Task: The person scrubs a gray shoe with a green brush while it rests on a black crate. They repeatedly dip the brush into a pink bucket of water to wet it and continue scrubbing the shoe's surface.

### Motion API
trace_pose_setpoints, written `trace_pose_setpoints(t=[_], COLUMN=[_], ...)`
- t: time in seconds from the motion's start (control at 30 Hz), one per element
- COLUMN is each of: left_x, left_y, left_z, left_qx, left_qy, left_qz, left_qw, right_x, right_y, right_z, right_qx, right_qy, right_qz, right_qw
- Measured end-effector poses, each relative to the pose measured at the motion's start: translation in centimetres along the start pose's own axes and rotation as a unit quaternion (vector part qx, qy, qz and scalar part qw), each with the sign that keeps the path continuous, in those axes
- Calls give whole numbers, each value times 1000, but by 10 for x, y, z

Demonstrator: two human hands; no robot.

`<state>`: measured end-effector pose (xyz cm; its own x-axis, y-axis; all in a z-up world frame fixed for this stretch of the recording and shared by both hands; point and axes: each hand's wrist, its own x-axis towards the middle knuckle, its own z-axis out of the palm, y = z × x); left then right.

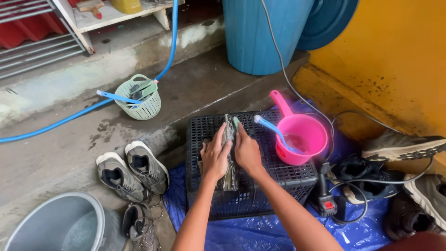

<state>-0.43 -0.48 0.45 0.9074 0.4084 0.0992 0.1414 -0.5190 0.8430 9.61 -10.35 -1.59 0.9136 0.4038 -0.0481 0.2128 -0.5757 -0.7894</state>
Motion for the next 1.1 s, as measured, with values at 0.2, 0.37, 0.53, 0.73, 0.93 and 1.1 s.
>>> trace_pose_setpoints(t=[0.2,0.37,0.53,0.73,0.93,1.1], left_x=[10,5,4,5,10,12], left_y=[-14,-5,-10,-12,-15,-19], left_z=[6,4,8,11,11,14], left_qx=[22,20,25,15,18,33], left_qy=[-5,-2,12,22,17,16], left_qz=[-19,-17,-1,2,-13,-7], left_qw=[1000,1000,1000,1000,1000,999], right_x=[11,-18,-13,-6,4,3], right_y=[17,48,66,73,80,82], right_z=[9,19,37,42,50,51], right_qx=[-53,-168,-213,-233,-257,-265], right_qy=[6,63,124,128,128,131], right_qz=[-11,-79,-130,-129,-122,-122], right_qw=[999,981,960,955,950,947])
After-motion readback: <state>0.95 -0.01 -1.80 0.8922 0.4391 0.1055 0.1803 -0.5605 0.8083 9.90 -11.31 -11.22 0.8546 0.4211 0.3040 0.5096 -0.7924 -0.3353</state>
